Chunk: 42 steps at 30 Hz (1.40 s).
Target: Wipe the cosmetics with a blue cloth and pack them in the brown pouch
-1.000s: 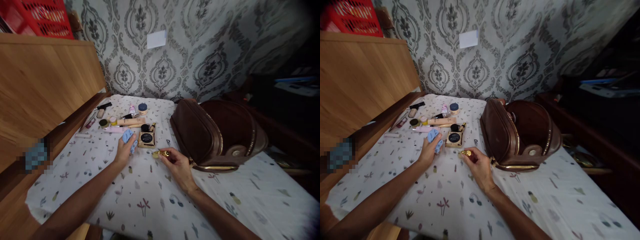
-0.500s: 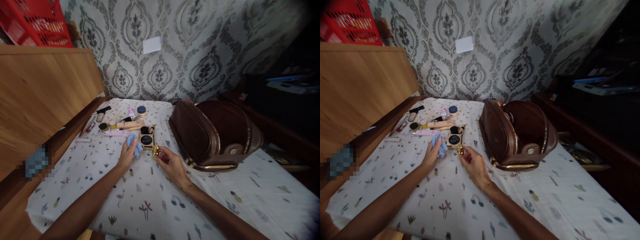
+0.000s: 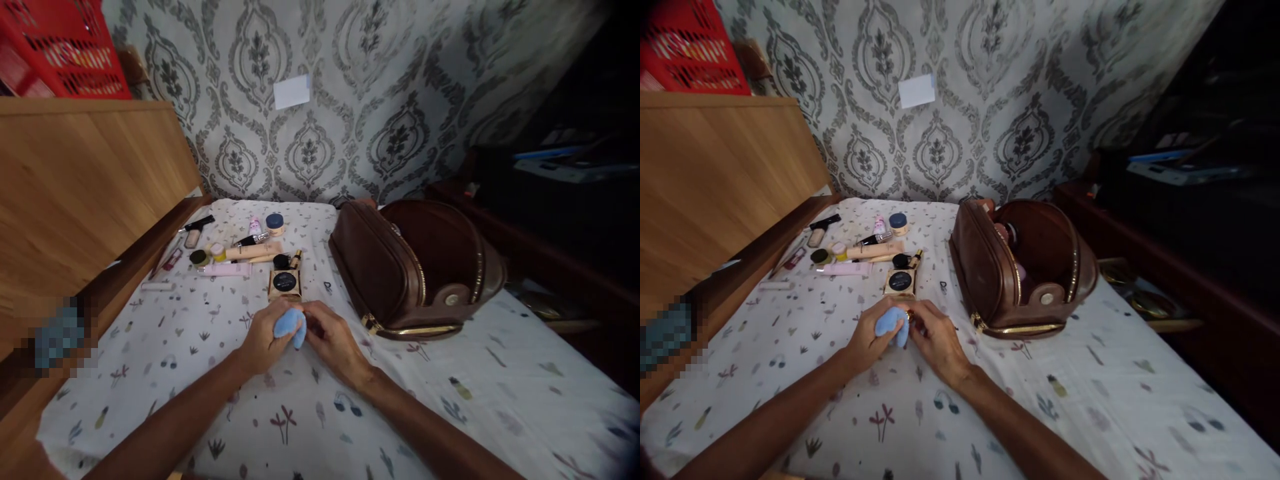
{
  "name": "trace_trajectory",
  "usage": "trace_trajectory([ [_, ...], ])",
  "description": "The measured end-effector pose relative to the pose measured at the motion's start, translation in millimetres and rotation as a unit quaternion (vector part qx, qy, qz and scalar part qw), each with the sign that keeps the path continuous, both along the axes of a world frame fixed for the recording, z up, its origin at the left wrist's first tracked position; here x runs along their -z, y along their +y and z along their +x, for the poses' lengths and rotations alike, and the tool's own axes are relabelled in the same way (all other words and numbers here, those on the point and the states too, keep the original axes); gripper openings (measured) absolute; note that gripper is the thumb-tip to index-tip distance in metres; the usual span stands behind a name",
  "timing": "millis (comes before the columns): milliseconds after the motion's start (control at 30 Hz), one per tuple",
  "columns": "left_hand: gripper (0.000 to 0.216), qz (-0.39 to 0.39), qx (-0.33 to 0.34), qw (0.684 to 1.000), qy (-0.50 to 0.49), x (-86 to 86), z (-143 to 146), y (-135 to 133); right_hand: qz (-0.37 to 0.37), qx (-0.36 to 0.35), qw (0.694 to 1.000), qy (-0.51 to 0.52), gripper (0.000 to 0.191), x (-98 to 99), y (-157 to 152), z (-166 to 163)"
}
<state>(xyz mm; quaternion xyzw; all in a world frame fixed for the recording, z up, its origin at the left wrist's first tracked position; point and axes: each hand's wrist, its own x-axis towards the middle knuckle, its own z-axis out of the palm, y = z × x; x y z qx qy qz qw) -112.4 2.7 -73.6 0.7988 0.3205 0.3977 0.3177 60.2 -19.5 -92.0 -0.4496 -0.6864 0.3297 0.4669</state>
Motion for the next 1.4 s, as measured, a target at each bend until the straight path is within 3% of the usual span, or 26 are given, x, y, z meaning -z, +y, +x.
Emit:
trace_trajectory([
  [167,0.026,-0.063,-0.065,0.995,-0.037,0.0,-1.1,5.3,-0.025,0.033,0.998,0.045,0.025,0.5,2.0,-1.1],
  [333,0.023,0.023,-0.127,0.991,0.046,-6.1,-9.9,35.7,-0.043,0.069,0.995,0.059,0.002,1.1,3.0,-0.8],
  [433,0.032,0.079,-0.084,0.979,0.169,-10.3,-12.1,60.4,-0.035,0.071,0.996,0.029,0.008,0.7,2.6,-1.0],
  [600,0.048,0.075,0.007,0.95,0.303,-15.7,-8.1,87.0,-0.025,0.08,0.996,-0.029,0.023,-1.9,-0.2,-0.9],
  [867,0.054,0.087,0.018,0.916,0.391,-30.2,0.4,91.4,-0.046,0.079,0.99,-0.109,0.029,-6.6,-3.4,3.3],
  [1033,0.063,0.122,0.013,0.89,0.439,-29.7,-1.0,98.9,-0.072,0.086,0.984,-0.136,0.034,-12.2,-1.8,8.0],
  [1133,0.067,0.114,0.009,0.893,0.435,-29.4,-3.0,100.1,-0.089,0.095,0.981,-0.144,0.034,-16.2,-2.0,10.4],
  [1233,0.064,0.071,0.001,0.924,0.376,-33.2,-4.1,95.1,-0.087,0.087,0.981,-0.151,0.035,-18.7,-3.8,12.1],
  [1400,0.049,-0.089,-0.067,0.97,0.216,-43.0,-9.4,75.5,-0.077,0.085,0.981,-0.159,0.031,-16.8,-6.1,12.6],
])
